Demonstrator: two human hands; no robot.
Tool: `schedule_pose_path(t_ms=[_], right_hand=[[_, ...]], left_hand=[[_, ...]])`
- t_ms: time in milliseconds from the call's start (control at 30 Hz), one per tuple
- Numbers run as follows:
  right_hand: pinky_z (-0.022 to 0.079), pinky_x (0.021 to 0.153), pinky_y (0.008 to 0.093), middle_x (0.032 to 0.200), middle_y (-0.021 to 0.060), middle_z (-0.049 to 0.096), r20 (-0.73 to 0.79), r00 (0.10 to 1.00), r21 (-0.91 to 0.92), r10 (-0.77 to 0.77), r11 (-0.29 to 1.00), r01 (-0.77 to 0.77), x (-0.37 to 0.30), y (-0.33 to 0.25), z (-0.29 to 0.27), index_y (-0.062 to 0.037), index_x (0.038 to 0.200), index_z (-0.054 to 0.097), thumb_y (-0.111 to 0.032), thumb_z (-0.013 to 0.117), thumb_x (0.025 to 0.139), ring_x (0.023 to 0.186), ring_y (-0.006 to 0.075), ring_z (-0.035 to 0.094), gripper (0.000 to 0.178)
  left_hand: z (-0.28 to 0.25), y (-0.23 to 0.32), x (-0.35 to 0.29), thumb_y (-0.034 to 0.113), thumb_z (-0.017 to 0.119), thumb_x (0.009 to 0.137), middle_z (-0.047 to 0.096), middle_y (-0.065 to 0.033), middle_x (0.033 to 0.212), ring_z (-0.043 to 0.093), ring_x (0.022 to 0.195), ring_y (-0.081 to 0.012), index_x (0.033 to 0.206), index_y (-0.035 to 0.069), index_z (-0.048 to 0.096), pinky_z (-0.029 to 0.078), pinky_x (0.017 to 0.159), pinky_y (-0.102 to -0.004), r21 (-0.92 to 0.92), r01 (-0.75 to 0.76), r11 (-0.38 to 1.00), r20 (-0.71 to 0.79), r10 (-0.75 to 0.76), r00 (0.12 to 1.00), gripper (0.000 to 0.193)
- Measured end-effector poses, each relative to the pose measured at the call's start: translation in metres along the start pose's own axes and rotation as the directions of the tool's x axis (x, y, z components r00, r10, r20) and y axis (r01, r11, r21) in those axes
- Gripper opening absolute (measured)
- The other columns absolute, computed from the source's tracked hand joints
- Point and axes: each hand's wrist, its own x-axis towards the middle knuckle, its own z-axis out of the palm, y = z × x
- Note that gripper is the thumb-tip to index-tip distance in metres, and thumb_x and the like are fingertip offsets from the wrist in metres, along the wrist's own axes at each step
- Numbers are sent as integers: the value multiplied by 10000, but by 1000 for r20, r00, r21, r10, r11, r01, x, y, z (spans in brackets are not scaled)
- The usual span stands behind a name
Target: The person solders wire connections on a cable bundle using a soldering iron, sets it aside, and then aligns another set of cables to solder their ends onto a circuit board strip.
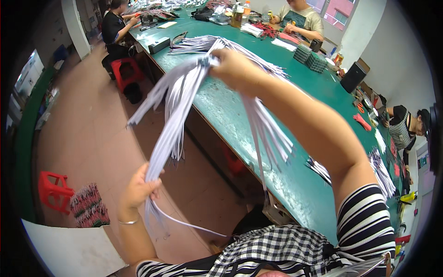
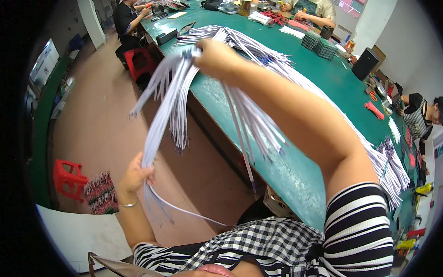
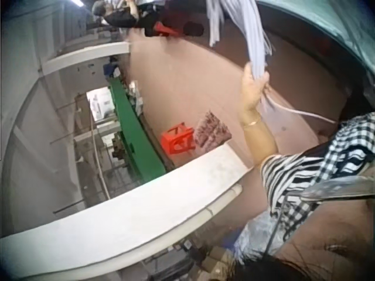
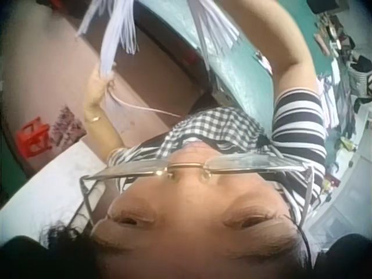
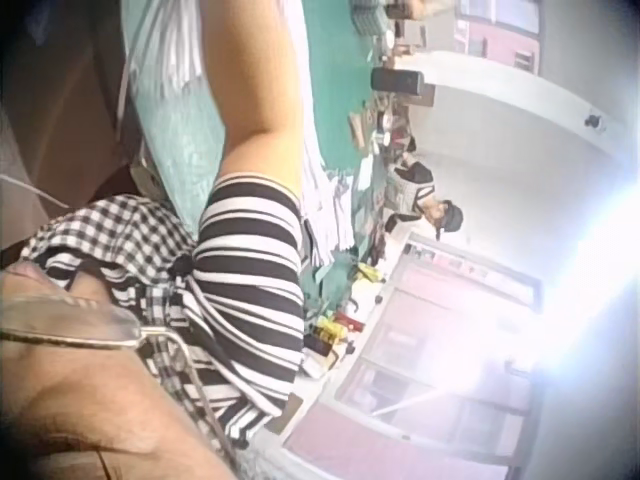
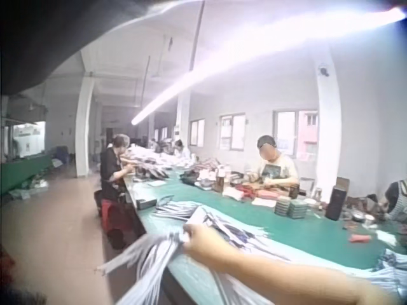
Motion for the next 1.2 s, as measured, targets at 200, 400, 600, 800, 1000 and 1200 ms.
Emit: schedule_pose_path(t_ms=[200, 400, 600, 800, 1000, 1200], right_hand=[[529, 757, 397, 1214, 210, 559, -64, 995, -597, 77, 796, -100, 148, -52, -107, -80, 1298, 487, -312, 744, 753, 972, 287, 597, 646], [471, 854, 480, 1253, 140, 546, -248, 801, -910, -544, 414, -1, 87, 70, -23, -179, 1335, 478, -325, 745, 750, 1106, 273, 558, 659], [263, 1060, 559, 1489, 89, 300, 126, 992, -686, -9, 722, 94, -125, 176, 45, -198, 1372, 440, -320, 642, 833, 1342, 338, 314, 588], [303, 1022, 450, 1373, 62, 456, 9, 997, -583, -80, 810, 70, -147, 185, 46, -109, 1213, 551, -260, 583, 838, 1232, 290, 417, 406], [308, 1011, 429, 1335, 55, 474, -29, 995, -570, -96, 819, 63, -149, 194, 50, -115, 1183, 554, -276, 584, 827, 1223, 270, 412, 392], [342, 999, 412, 1298, 66, 516, -105, 989, -501, -104, 865, 38, -151, 192, 49, -95, 1097, 593, -221, 603, 797, 1192, 281, 455, 326]], left_hand=[[-35, 126, 152, 217, 649, 843, 487, -2, 661, 439, 408, -63, 1144, 27, 460, 449, 391, -219, -3, -270, 963, 199, 266, 943, 403], [9, 121, 343, 249, 631, 875, 480, -8, 703, 438, 485, -91, 1030, 81, 478, 453, 414, -291, 275, -12, 961, 84, -11, 996, 275], [8, 99, 386, 205, 705, 803, 568, -115, 754, 560, 549, -166, 1144, -42, 454, 486, 462, -331, 638, 93, 765, -21, -104, 994, 490], [13, 84, 369, 351, 770, 706, 663, -188, 956, 664, 774, -259, 1191, 14, 500, 519, 689, -412, 955, 27, 296, -92, 210, 973, 649], [21, 29, 343, 553, 656, 760, 641, -134, 1032, 619, 927, -359, 1232, 130, 543, 492, 815, -477, 988, 34, 148, -133, 730, 670, 644], [35, 18, 342, 563, 571, 823, 623, -176, 1066, 615, 967, -374, 1308, 113, 482, 501, 782, -484, 953, 238, 185, -301, 650, 698, 667]])
